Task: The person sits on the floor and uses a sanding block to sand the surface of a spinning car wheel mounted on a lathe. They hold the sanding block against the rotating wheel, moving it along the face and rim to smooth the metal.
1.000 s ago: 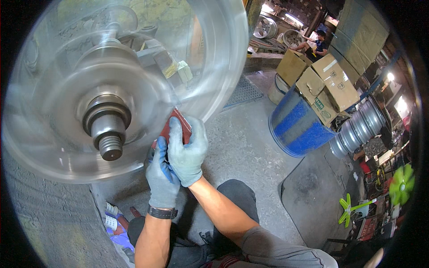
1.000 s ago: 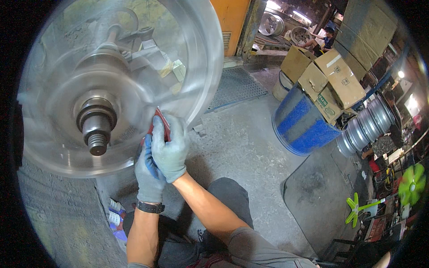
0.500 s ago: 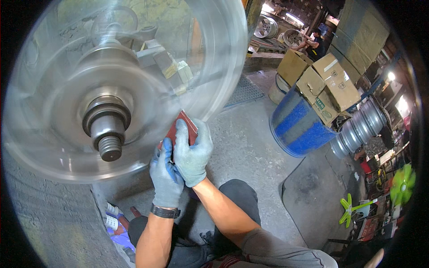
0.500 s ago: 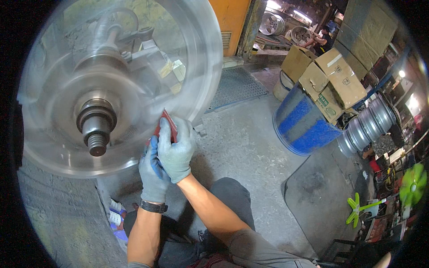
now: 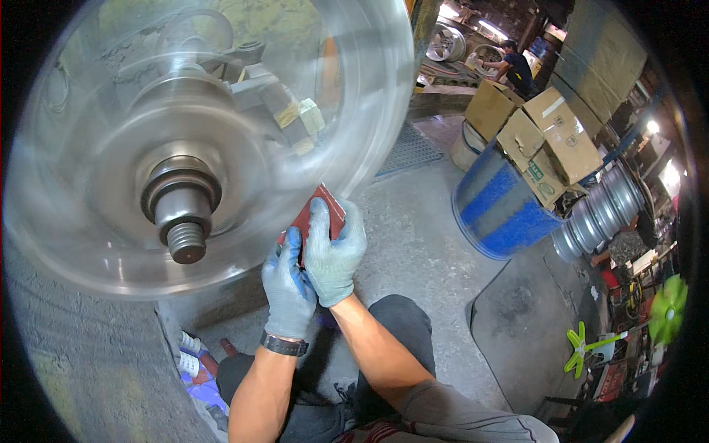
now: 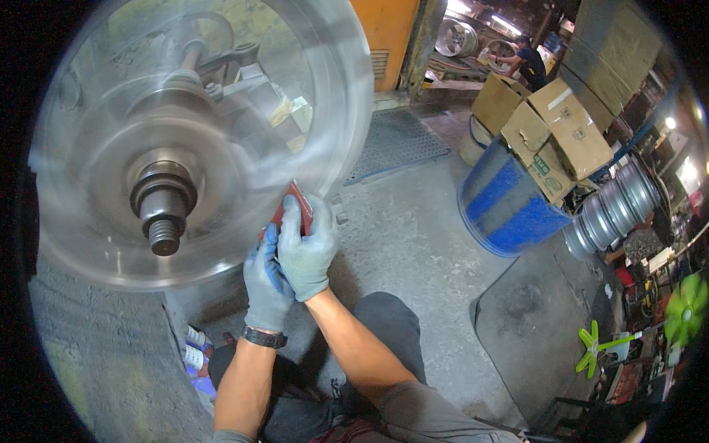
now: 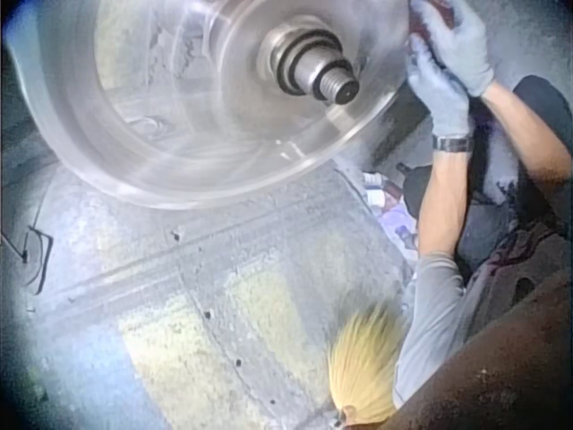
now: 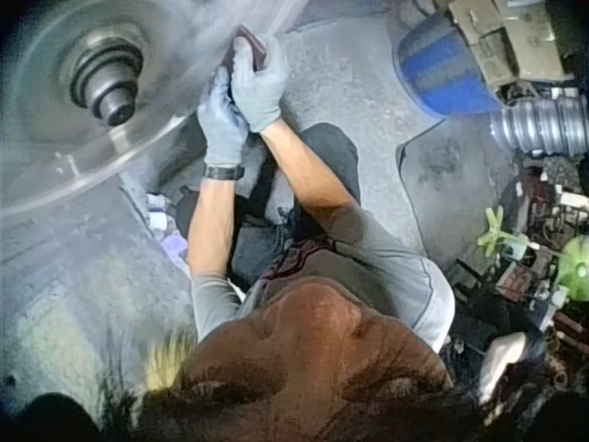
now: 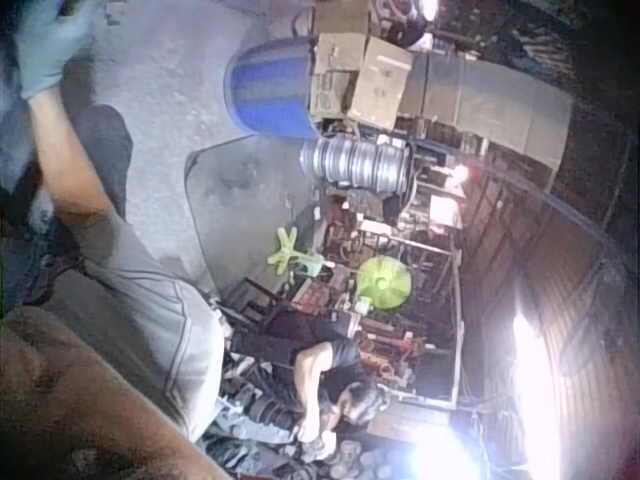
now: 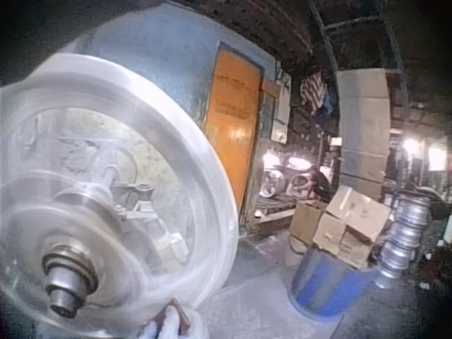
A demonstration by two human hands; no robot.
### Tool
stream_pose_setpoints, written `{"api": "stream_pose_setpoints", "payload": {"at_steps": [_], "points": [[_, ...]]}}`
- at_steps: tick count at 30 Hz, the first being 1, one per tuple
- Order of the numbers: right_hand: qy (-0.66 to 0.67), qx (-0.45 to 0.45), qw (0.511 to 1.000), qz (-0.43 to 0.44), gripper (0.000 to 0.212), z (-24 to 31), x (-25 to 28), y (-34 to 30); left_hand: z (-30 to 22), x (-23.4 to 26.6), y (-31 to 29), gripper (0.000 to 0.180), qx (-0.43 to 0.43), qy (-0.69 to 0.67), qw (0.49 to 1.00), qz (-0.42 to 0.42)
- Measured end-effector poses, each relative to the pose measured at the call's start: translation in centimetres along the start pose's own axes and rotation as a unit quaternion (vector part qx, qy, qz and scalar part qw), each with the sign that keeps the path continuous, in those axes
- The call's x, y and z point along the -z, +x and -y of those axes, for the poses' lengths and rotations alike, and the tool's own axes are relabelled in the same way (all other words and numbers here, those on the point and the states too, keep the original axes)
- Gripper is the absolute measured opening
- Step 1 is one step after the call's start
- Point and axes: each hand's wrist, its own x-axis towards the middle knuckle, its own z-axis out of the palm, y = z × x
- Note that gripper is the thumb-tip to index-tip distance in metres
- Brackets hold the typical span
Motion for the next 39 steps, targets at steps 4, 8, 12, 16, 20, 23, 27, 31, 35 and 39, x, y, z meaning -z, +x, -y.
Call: {"api": "stream_pose_setpoints", "payload": {"at_steps": [4,8,12,16,20,23,27,31,35,39], "points": [[0.021,-0.016,1.000,0.007,0.013,0.0,0.3,0.0,-0.1,-0.5,0.2,0.028,0.060,-0.116,0.991,-0.015],[0.017,-0.007,1.000,0.002,0.019,-0.3,0.2,0.0,0.1,-0.3,0.0,0.027,0.029,-0.054,0.998,-0.014],[0.013,-0.002,1.000,0.004,0.013,0.2,0.0,0.0,-0.1,-0.2,-0.1,0.028,0.010,-0.031,0.999,-0.024],[0.016,0.007,1.000,0.007,0.012,0.1,-0.2,0.0,-0.4,0.0,0.0,0.028,0.015,-0.043,0.999,-0.016],[-0.011,0.034,0.999,0.007,0.011,0.2,-0.7,0.0,0.2,0.7,0.3,0.027,-0.006,-0.034,0.999,-0.028],[-0.013,0.058,0.998,0.000,0.010,0.4,-1.0,0.2,0.1,0.7,0.2,0.028,-0.026,-0.029,0.999,-0.030],[-0.012,0.073,0.997,-0.001,0.011,0.6,-1.2,0.2,-0.9,0.4,0.2,0.028,-0.011,-0.043,0.999,-0.028],[0.001,0.058,0.998,0.010,0.011,1.4,-1.4,0.0,-1.0,0.8,0.1,0.028,-0.025,-0.037,0.998,-0.038],[-0.003,0.061,0.998,0.025,0.011,1.7,-1.3,0.2,-0.7,1.2,0.2,0.029,-0.189,0.305,0.933,-0.021],[-0.009,0.053,0.998,0.032,0.012,1.8,-1.5,0.2,-0.7,1.2,0.5,0.033,-0.015,0.010,0.999,-0.044]]}}
